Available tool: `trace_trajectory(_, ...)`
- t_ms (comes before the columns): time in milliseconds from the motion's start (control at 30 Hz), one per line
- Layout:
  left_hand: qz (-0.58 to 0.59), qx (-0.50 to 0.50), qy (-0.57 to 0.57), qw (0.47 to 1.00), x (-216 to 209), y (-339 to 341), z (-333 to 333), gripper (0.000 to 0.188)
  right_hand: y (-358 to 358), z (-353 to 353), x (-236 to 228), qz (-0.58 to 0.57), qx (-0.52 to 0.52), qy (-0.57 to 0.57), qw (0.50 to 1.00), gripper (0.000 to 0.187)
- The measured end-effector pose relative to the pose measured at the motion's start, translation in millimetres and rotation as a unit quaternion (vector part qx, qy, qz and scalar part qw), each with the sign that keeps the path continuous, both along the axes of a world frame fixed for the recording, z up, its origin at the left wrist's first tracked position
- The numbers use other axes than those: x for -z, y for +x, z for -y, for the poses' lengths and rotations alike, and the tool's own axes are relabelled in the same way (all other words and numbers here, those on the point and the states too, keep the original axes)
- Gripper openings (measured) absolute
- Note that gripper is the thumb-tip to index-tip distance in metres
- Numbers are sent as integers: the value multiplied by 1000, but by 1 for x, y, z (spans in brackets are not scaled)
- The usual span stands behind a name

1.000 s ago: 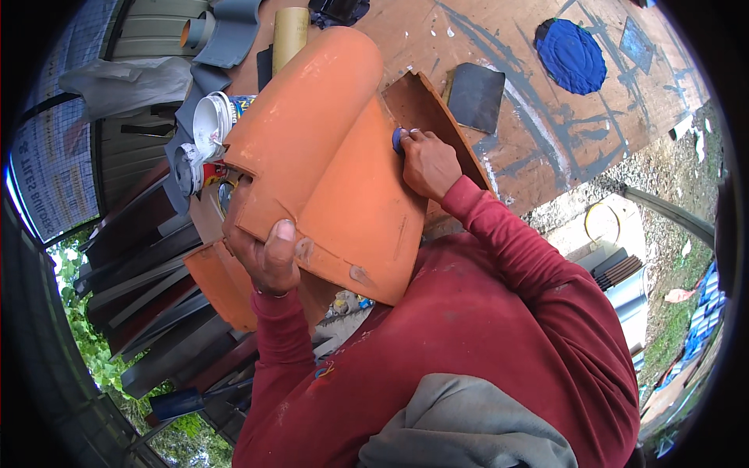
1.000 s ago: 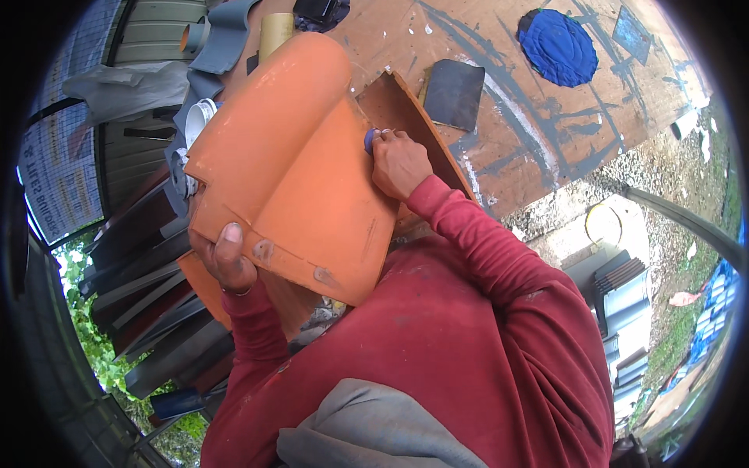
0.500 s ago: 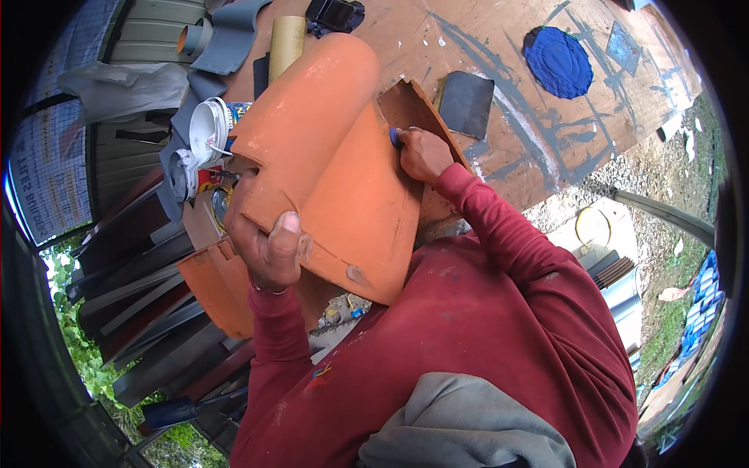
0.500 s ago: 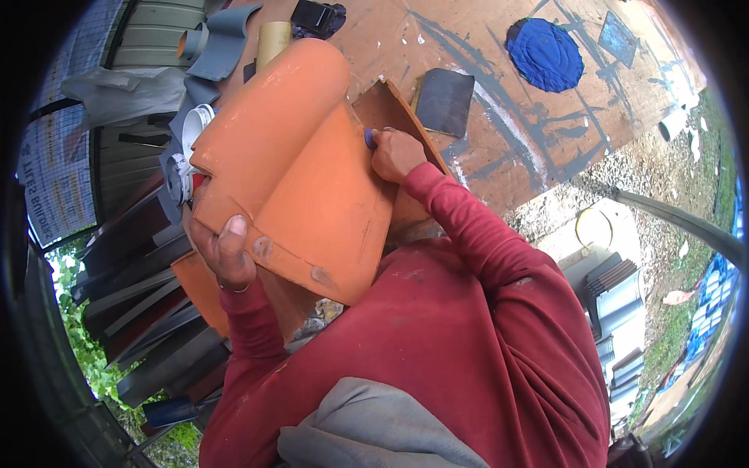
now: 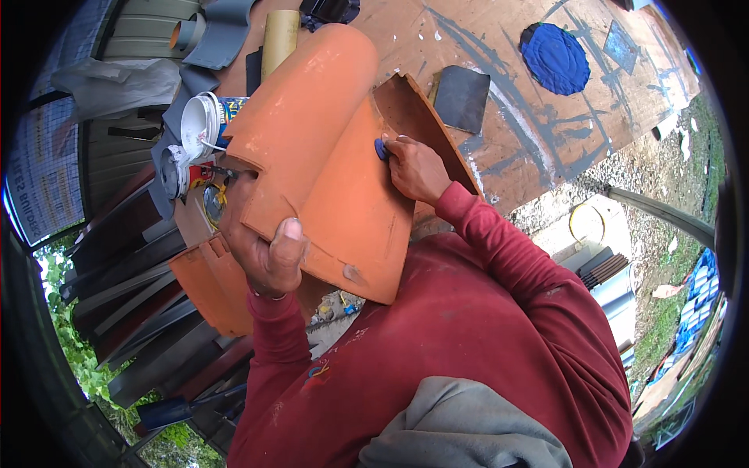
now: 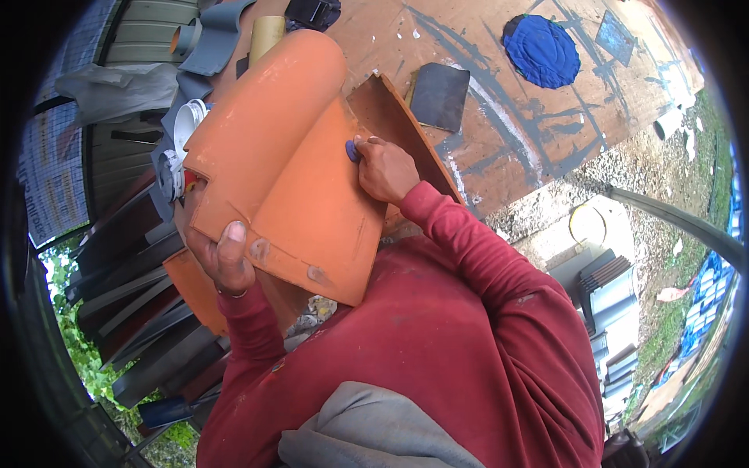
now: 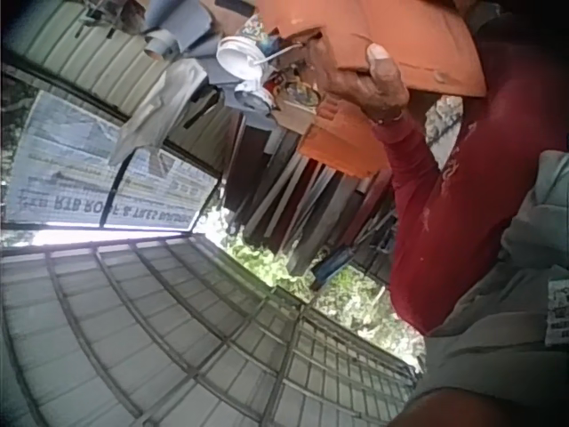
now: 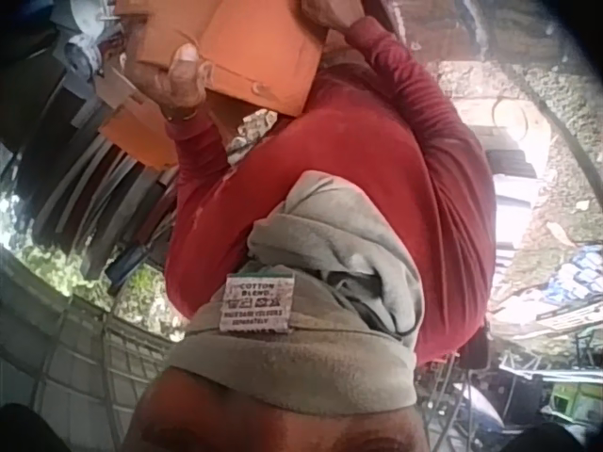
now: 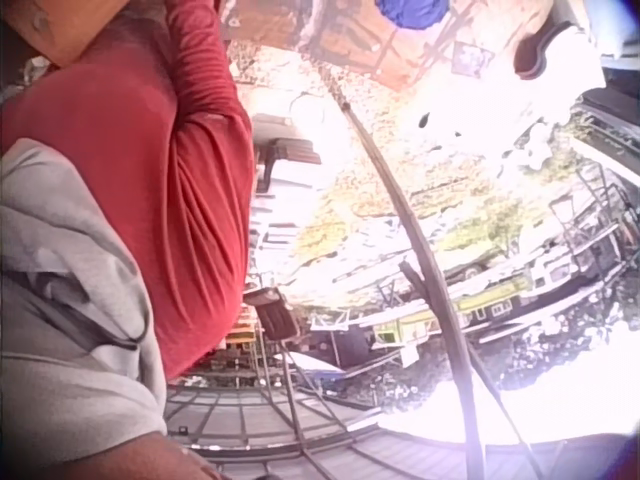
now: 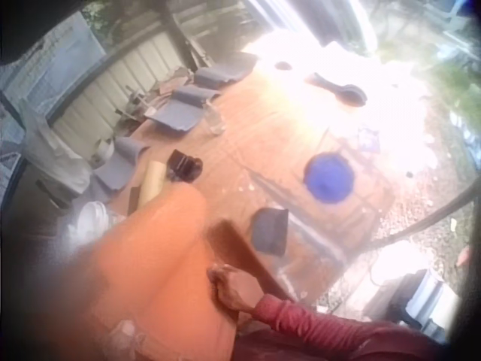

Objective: The person prepares roof tiles by using a block to smooth the edges of a tile and then using a cloth to wipe down the surface. The person also handles several white tiles, moving them from one stack to another on the ground.

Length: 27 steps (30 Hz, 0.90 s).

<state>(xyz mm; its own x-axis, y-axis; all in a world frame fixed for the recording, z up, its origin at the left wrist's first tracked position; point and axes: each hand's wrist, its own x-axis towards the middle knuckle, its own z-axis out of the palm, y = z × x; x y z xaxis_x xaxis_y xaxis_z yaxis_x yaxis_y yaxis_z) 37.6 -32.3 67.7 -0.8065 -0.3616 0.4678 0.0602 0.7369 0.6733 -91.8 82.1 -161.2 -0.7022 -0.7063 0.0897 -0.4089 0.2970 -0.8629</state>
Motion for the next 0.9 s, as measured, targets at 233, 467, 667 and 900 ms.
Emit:
trace_trajectory(233, 44, -10, 64, 997, -4, 4, -8, 56, -33, 10, 29, -19, 12, 53, 998, 33)
trace_trajectory(467, 35, -24, 91, 995, -2, 19, -7, 58, -10, -7, 7, 18, -21, 40, 999, 35)
trace_trajectory(667, 22, 0, 71, 997, 6, 14, -2, 61, -38, 32, 6, 54, 142, -116, 982, 23)
trace_trajectory(900, 20, -40, 94, 995, 3, 24, 1, 67, -43, 43, 20, -53, 64, -108, 991, 18)
